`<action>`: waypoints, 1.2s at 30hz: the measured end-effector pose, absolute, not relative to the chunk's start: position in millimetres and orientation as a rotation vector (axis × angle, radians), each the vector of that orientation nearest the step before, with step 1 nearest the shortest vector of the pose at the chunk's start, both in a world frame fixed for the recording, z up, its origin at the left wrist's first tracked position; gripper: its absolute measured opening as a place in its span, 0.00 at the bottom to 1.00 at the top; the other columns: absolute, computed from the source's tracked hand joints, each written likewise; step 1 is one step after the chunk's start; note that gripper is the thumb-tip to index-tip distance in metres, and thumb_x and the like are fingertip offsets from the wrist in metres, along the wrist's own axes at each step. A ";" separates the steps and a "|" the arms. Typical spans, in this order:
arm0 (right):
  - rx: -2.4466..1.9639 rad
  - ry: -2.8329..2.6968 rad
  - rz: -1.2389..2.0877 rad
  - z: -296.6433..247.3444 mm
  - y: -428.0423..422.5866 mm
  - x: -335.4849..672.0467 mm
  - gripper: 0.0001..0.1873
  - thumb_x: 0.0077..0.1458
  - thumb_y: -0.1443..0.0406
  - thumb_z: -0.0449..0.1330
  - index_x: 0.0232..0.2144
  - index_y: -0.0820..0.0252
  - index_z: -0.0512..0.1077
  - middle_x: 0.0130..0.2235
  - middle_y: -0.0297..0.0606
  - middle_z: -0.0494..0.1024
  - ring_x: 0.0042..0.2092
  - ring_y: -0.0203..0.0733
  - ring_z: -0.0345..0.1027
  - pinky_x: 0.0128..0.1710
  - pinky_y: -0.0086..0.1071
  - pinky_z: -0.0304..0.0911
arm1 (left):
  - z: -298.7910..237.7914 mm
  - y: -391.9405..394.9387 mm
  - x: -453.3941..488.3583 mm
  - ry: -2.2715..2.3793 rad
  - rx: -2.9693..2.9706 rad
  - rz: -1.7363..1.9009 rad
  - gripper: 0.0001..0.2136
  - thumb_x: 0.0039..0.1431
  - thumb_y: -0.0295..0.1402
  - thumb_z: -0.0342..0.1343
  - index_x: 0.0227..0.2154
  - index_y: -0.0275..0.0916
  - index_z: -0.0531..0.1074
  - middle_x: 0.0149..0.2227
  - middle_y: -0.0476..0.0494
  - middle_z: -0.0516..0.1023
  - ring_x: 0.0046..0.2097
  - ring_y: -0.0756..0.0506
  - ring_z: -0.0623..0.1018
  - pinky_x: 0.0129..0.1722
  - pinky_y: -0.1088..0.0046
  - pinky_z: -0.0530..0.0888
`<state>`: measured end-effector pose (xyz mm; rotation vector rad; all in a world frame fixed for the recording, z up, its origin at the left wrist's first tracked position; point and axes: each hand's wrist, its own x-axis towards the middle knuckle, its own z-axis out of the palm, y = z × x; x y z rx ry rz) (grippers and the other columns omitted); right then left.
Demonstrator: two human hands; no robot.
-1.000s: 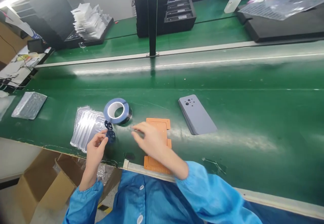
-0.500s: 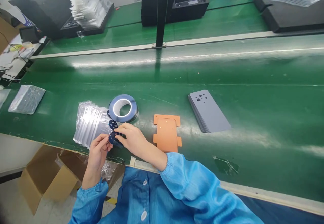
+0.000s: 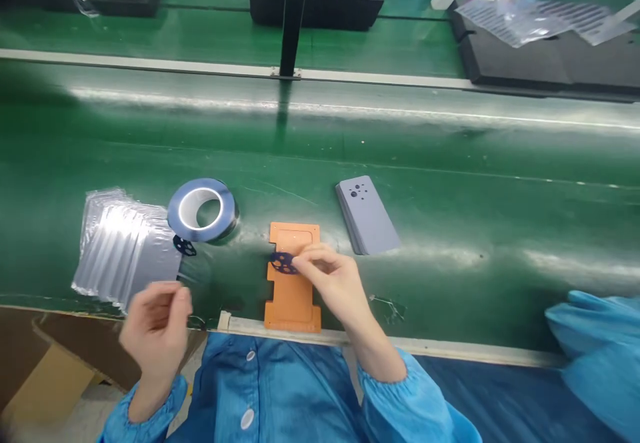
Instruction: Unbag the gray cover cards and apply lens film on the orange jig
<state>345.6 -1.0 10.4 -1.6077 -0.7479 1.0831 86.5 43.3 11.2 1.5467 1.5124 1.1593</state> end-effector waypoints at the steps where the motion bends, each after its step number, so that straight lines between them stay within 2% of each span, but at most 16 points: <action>1: -1.665 -0.685 1.073 4.8 -4.5 354.9 0.11 0.48 0.56 0.70 0.25 0.58 0.80 0.34 0.40 0.81 0.38 0.44 0.74 0.38 0.35 0.69 | 7.6 40.0 100.8 1.425 1.541 0.986 0.07 0.60 0.31 0.60 0.41 0.41 0.71 0.34 0.49 0.76 0.29 0.51 0.76 0.27 0.77 0.72; 3: -1.767 -0.594 1.073 -5.5 -7.5 365.6 0.14 0.48 0.54 0.70 0.28 0.59 0.81 0.32 0.41 0.82 0.34 0.44 0.74 0.35 0.35 0.69 | -0.5 38.6 131.1 1.275 1.495 0.661 0.08 0.62 0.33 0.56 0.44 0.41 0.70 0.32 0.49 0.75 0.29 0.50 0.76 0.26 0.77 0.72; 5: -1.818 -0.559 1.072 -13.0 -6.6 368.3 0.16 0.48 0.53 0.69 0.29 0.61 0.81 0.32 0.42 0.82 0.33 0.44 0.73 0.34 0.35 0.68 | -7.6 43.6 158.1 1.223 1.483 0.517 0.08 0.63 0.34 0.54 0.44 0.41 0.69 0.31 0.50 0.74 0.28 0.50 0.75 0.26 0.77 0.71; 11: -1.691 -0.453 1.159 -22.1 0.5 369.5 0.18 0.48 0.51 0.69 0.28 0.62 0.80 0.30 0.40 0.81 0.31 0.41 0.72 0.34 0.32 0.67 | -14.2 69.6 191.7 1.246 1.510 0.487 0.04 0.62 0.35 0.55 0.36 0.40 0.70 0.28 0.51 0.72 0.27 0.52 0.70 0.25 0.78 0.66; 16: -1.648 -0.482 1.175 -20.9 2.4 374.5 0.17 0.51 0.52 0.68 0.27 0.62 0.79 0.25 0.36 0.77 0.27 0.36 0.65 0.29 0.31 0.62 | -10.8 78.0 196.2 1.253 1.451 0.506 0.07 0.61 0.37 0.57 0.32 0.39 0.72 0.26 0.50 0.73 0.27 0.51 0.71 0.25 0.78 0.66; 19: -1.665 -0.632 1.060 -15.2 -2.6 373.8 0.14 0.55 0.55 0.65 0.28 0.60 0.78 0.25 0.35 0.74 0.26 0.35 0.62 0.26 0.30 0.59 | -2.6 78.4 196.9 1.153 1.256 0.486 0.13 0.64 0.43 0.54 0.37 0.37 0.74 0.23 0.50 0.74 0.22 0.52 0.71 0.22 0.78 0.67; 22: -1.618 -1.067 0.852 -7.3 -11.0 372.9 0.08 0.59 0.61 0.62 0.33 0.57 0.80 0.26 0.35 0.74 0.26 0.35 0.62 0.26 0.31 0.59 | 5.5 80.2 197.4 0.971 0.904 0.367 0.21 0.66 0.50 0.46 0.44 0.36 0.72 0.22 0.46 0.77 0.18 0.49 0.75 0.15 0.78 0.65; 24: -1.533 -1.422 0.711 -3.3 -16.2 374.3 0.07 0.60 0.65 0.61 0.38 0.55 0.81 0.26 0.35 0.75 0.27 0.36 0.64 0.28 0.32 0.61 | 7.8 82.1 198.1 0.915 0.749 0.328 0.19 0.63 0.49 0.52 0.42 0.36 0.72 0.25 0.43 0.80 0.22 0.45 0.80 0.16 0.77 0.70; 26: -1.485 -1.680 0.578 -1.9 -20.6 377.6 0.10 0.60 0.67 0.61 0.41 0.53 0.81 0.27 0.35 0.77 0.28 0.37 0.66 0.29 0.33 0.62 | 7.5 83.4 198.7 0.924 0.693 0.328 0.15 0.57 0.44 0.61 0.37 0.37 0.73 0.28 0.43 0.81 0.26 0.44 0.82 0.21 0.76 0.75; 29: -1.489 -1.851 0.426 -4.7 -25.7 383.4 0.12 0.58 0.67 0.62 0.44 0.52 0.80 0.29 0.36 0.79 0.28 0.37 0.67 0.29 0.33 0.63 | 4.5 82.9 198.3 0.976 0.723 0.354 0.11 0.55 0.38 0.64 0.34 0.36 0.73 0.27 0.44 0.81 0.26 0.45 0.83 0.23 0.76 0.77; 33: -1.513 -1.663 0.311 -8.9 -26.7 381.8 0.13 0.55 0.68 0.64 0.43 0.51 0.80 0.27 0.35 0.79 0.26 0.38 0.67 0.27 0.33 0.64 | 1.2 78.9 197.7 1.057 0.830 0.418 0.10 0.58 0.38 0.62 0.33 0.36 0.72 0.26 0.43 0.82 0.28 0.44 0.84 0.24 0.76 0.77; 36: -1.618 -1.227 0.471 -7.8 -20.0 370.3 0.13 0.55 0.67 0.65 0.44 0.54 0.79 0.28 0.36 0.80 0.26 0.38 0.67 0.26 0.33 0.65 | 1.2 74.8 199.0 1.088 0.847 0.477 0.10 0.60 0.39 0.60 0.36 0.36 0.71 0.27 0.44 0.82 0.29 0.43 0.84 0.24 0.76 0.77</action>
